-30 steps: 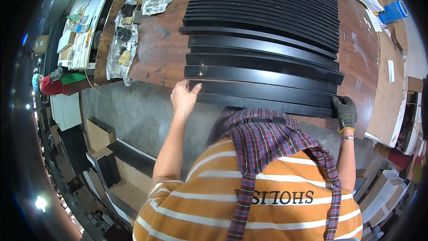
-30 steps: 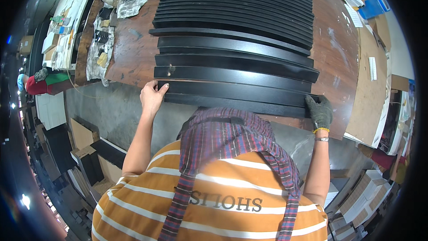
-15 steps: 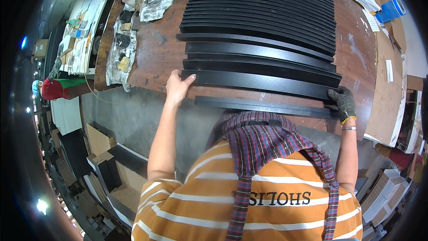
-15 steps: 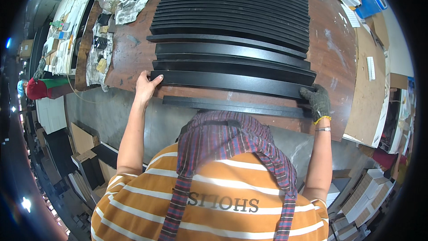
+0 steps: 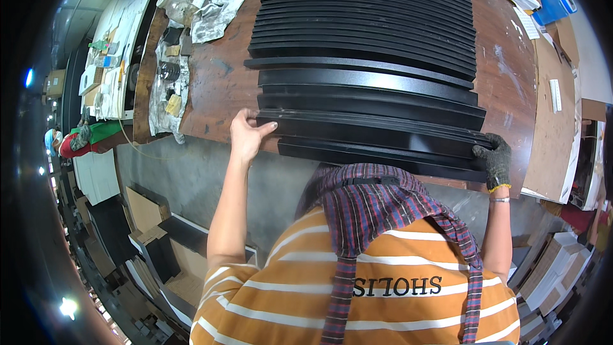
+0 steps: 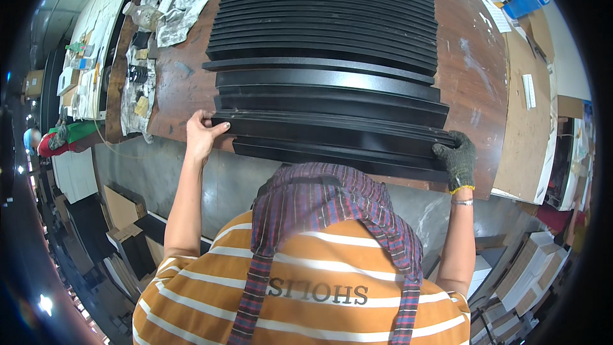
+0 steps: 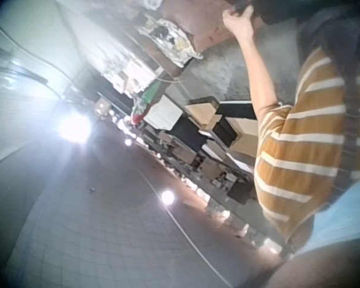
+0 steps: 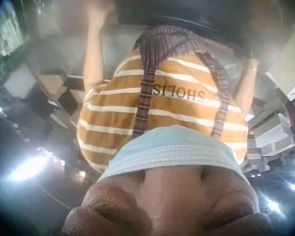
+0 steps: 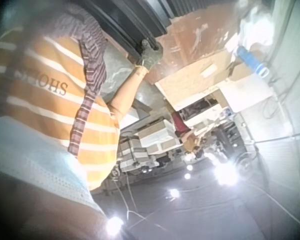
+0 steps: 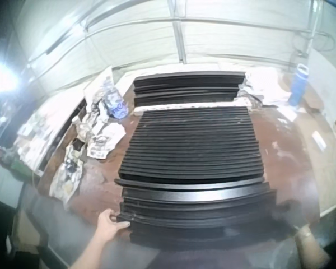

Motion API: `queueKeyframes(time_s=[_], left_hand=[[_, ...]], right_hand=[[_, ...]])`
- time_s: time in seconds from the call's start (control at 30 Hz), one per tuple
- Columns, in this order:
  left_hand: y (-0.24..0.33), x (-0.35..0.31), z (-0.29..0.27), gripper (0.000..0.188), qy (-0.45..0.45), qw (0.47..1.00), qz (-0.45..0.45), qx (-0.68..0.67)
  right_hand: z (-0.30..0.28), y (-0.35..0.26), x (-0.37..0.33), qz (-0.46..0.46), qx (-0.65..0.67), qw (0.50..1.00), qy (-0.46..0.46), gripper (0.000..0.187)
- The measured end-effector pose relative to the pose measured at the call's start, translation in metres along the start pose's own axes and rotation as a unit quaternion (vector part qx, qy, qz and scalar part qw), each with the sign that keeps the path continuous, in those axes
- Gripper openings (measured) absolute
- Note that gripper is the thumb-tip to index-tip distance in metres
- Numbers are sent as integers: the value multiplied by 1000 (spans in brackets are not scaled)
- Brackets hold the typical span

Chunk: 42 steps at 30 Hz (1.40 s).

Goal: The person wipes a black plank with a cloth and sponge, then stacks multiple black planks on a wooden table. The person repeatedly picks up planks from the floor and places them in a neat stack on the table.

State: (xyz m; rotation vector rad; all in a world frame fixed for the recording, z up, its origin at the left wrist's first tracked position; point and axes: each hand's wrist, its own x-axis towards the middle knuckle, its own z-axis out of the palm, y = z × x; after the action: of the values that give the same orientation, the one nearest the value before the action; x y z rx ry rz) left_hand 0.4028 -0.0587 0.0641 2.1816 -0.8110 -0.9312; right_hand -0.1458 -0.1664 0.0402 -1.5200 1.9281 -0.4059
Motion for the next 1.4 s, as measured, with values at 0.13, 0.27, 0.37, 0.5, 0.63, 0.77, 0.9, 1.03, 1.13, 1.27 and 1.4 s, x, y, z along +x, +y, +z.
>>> queueKeyframes(time_s=[0.13, 0.27, 0.37, 0.5, 0.63, 0.77, 0.9, 1.03, 1.13, 1.27, 1.4], left_hand=[[-4, 12, -8, 38, 39, 998, 56, 6], [-5, 41, -8, 46, -10, 998, 58, 4], [-6, 44, -9, 50, -41, 998, 48, -11], [-5, 29, -7, 50, -55, 996, 28, 71], [2, 22, -5, 53, -36, 997, 54, 34], [9, 37, -6, 54, -31, 997, 66, -24], [8, 62, -8, 78, -97, 993, 72, -13], [0, 69, -6, 87, -103, 993, 58, -13], [2, 74, -7, 81, -207, 972, 50, -97], [9, 82, -10, 71, -231, 969, 13, -85], [2, 77, -5, 70, -222, 968, 28, -115]], right_hand=[[-4, 6, 10, -24, 56, 998, 8, 44], [1, 3, 31, -42, 54, 998, -14, 49], [3, 5, 34, -24, 73, 996, -47, 47], [5, 11, 28, 2, 63, 996, -69, 43], [5, 10, 25, -29, 75, 995, -56, 45], [6, 1, 25, -16, 66, 997, -24, 61], [9, -1, 39, 21, 107, 992, -60, 88], [11, 10, 50, 1, 96, 991, -93, 101], [10, 11, 58, -30, 47, 993, -108, 103], [10, -1, 72, -61, 68, 985, -145, 106], [14, -4, 73, -69, -21, 990, -118, 105]])
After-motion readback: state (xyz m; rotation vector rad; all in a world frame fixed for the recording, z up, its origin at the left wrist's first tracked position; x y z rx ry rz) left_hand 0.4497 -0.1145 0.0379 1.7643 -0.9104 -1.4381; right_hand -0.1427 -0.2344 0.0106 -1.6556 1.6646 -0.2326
